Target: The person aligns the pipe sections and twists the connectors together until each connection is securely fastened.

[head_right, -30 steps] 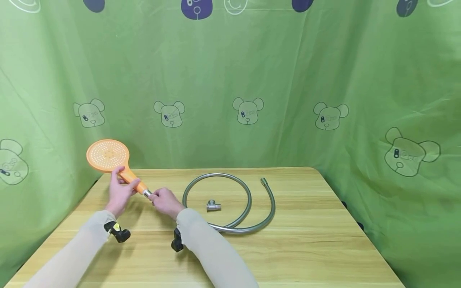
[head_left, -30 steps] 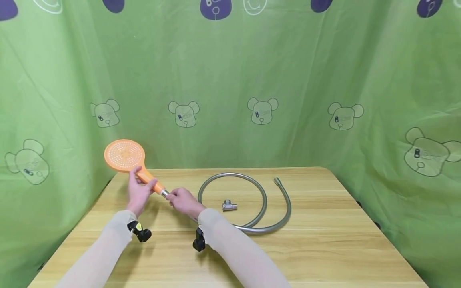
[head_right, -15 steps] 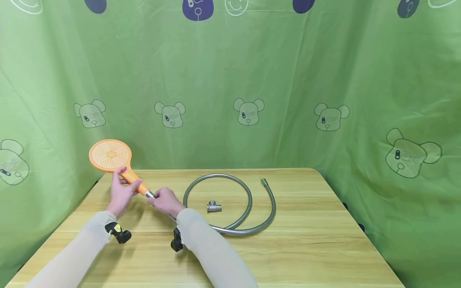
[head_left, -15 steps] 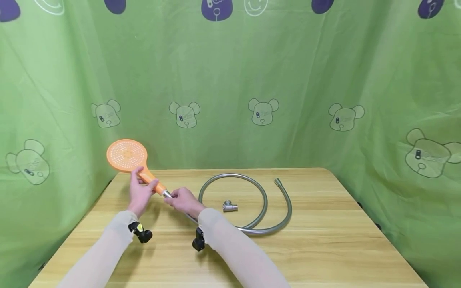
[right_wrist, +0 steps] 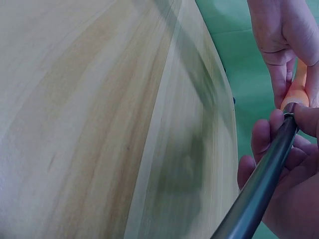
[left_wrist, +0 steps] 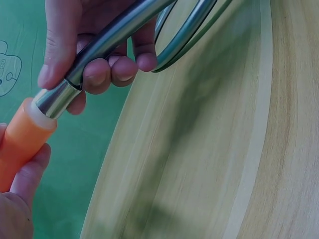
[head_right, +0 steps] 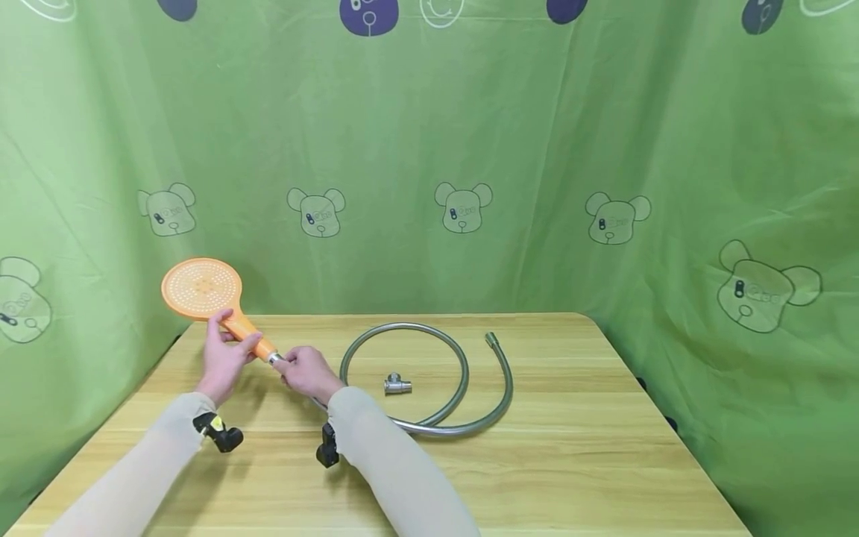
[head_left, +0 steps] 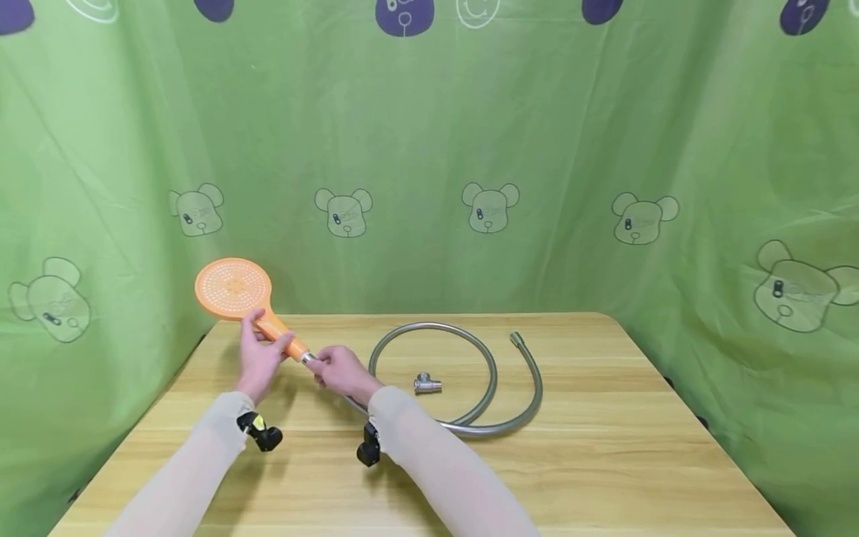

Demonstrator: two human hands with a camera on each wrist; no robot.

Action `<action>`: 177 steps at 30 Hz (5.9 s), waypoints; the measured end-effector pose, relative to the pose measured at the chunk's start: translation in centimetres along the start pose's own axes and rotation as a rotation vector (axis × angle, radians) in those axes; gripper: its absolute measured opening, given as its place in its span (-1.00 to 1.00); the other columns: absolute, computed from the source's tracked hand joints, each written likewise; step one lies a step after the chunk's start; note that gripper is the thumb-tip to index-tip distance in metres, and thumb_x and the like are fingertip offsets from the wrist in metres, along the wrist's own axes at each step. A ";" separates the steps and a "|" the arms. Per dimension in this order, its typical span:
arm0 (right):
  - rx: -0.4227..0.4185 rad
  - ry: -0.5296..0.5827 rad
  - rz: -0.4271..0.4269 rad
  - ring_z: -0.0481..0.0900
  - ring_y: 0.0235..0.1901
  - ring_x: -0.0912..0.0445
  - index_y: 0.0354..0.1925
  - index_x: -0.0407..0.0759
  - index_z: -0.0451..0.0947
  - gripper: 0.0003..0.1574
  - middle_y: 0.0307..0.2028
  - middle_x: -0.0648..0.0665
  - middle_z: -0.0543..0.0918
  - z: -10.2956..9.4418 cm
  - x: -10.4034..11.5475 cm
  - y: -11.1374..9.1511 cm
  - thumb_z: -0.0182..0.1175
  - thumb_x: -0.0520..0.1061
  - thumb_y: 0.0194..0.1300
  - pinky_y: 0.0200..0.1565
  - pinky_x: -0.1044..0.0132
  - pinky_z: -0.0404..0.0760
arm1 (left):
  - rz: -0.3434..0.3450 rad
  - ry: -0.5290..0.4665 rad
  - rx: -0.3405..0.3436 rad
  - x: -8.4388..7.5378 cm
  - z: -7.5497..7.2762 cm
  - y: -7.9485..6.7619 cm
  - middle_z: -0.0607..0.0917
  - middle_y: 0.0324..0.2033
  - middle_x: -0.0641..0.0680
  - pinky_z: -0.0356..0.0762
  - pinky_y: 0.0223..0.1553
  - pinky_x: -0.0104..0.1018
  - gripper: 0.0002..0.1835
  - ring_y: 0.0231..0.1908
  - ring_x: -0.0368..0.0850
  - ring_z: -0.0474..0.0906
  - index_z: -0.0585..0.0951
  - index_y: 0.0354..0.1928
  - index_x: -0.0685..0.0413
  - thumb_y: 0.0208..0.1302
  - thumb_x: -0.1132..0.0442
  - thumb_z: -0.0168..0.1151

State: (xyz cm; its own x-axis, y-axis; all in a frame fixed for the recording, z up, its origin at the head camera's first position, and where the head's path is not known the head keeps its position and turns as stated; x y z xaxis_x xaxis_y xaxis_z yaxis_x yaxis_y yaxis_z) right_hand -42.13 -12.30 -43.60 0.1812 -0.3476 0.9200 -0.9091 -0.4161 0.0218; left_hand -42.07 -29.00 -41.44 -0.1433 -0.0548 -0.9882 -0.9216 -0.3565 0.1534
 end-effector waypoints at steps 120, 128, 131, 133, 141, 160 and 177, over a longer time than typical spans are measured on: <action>0.062 -0.049 -0.042 0.57 -0.47 0.10 -0.27 -0.15 0.72 -0.65 -0.49 -0.12 0.69 -0.3 0.8 0.0 0.18 0.07 0.46 -0.40 0.37 0.46 | 0.019 0.018 -0.014 -0.3 -0.1 -0.9 0.30 -0.02 0.14 0.70 -0.12 -0.42 -0.17 -0.12 -0.07 0.45 0.10 0.52 -0.10 0.33 0.43 0.27; 0.054 -0.017 0.037 0.65 -0.35 -0.11 -0.12 -0.09 0.47 -0.61 -0.49 -0.05 0.64 -0.3 0.1 -0.2 0.45 -0.07 0.21 -0.52 0.34 0.45 | 0.003 -0.005 -0.010 0.0 0.0 -1.0 0.28 -0.01 0.14 0.70 -0.10 -0.41 -0.17 -0.10 -0.04 0.45 0.09 0.52 -0.07 0.33 0.45 0.26; 0.037 -0.011 0.031 0.61 -0.44 0.01 -0.21 -0.10 0.44 -0.68 -0.51 -0.04 0.61 -0.4 0.2 -0.2 0.42 -0.11 0.24 -0.47 0.31 0.51 | 0.007 0.000 -0.014 0.0 0.0 -1.0 0.29 -0.02 0.15 0.70 -0.11 -0.41 -0.17 -0.11 -0.05 0.45 0.10 0.51 -0.06 0.32 0.46 0.26; 0.038 0.004 0.019 0.58 -0.48 0.09 -0.23 -0.12 0.45 -0.74 -0.50 -0.04 0.62 -0.4 0.3 -0.2 0.37 -0.12 0.30 -0.41 0.26 0.60 | 0.013 0.006 -0.018 -0.1 0.1 -1.0 0.29 -0.03 0.15 0.70 -0.11 -0.41 -0.18 -0.13 -0.06 0.46 0.10 0.51 -0.05 0.32 0.47 0.26; 0.045 -0.017 -0.014 0.59 -0.47 0.08 -0.16 -0.20 0.63 -0.64 -0.49 -0.07 0.66 -0.4 0.6 -0.2 0.18 0.09 0.46 -0.42 0.35 0.49 | 0.025 0.004 -0.020 -0.3 0.1 -0.9 0.30 -0.03 0.15 0.70 -0.12 -0.42 -0.19 -0.14 -0.08 0.47 0.10 0.50 -0.03 0.32 0.48 0.25; 0.020 -0.036 -0.031 0.56 -0.50 0.13 -0.23 -0.16 0.65 -0.69 -0.51 -0.05 0.66 -0.6 0.9 -0.1 0.19 0.05 0.46 -0.44 0.35 0.52 | 0.024 0.011 -0.014 -0.5 0.0 -1.0 0.30 -0.01 0.15 0.70 -0.11 -0.42 -0.17 -0.13 -0.07 0.47 0.08 0.52 -0.06 0.33 0.45 0.26; 0.020 -0.002 -0.023 0.54 -0.51 0.17 -0.25 -0.14 0.54 -0.80 -0.49 -0.05 0.64 -0.6 1.2 -0.2 0.24 -0.03 0.42 -0.37 0.26 0.61 | 0.059 0.016 -0.001 -1.3 0.3 -0.8 0.29 -0.01 0.16 0.70 -0.11 -0.42 -0.17 -0.14 -0.08 0.48 0.10 0.52 -0.07 0.33 0.46 0.26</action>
State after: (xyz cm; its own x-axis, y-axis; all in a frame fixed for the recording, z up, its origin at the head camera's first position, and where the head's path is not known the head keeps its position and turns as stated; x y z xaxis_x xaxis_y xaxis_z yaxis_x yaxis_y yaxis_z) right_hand -41.95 -12.11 -42.22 0.2025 -0.3393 0.9186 -0.8969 -0.4408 0.0349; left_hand -41.20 -28.39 -40.30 -0.1919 -0.0908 -0.9772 -0.9112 -0.3534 0.2118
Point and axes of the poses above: each hand's wrist, its own y-axis towards the middle knuckle, its own z-axis out of the palm, x = y × z, the point moved 10 cm from there along y, towards the middle knuckle
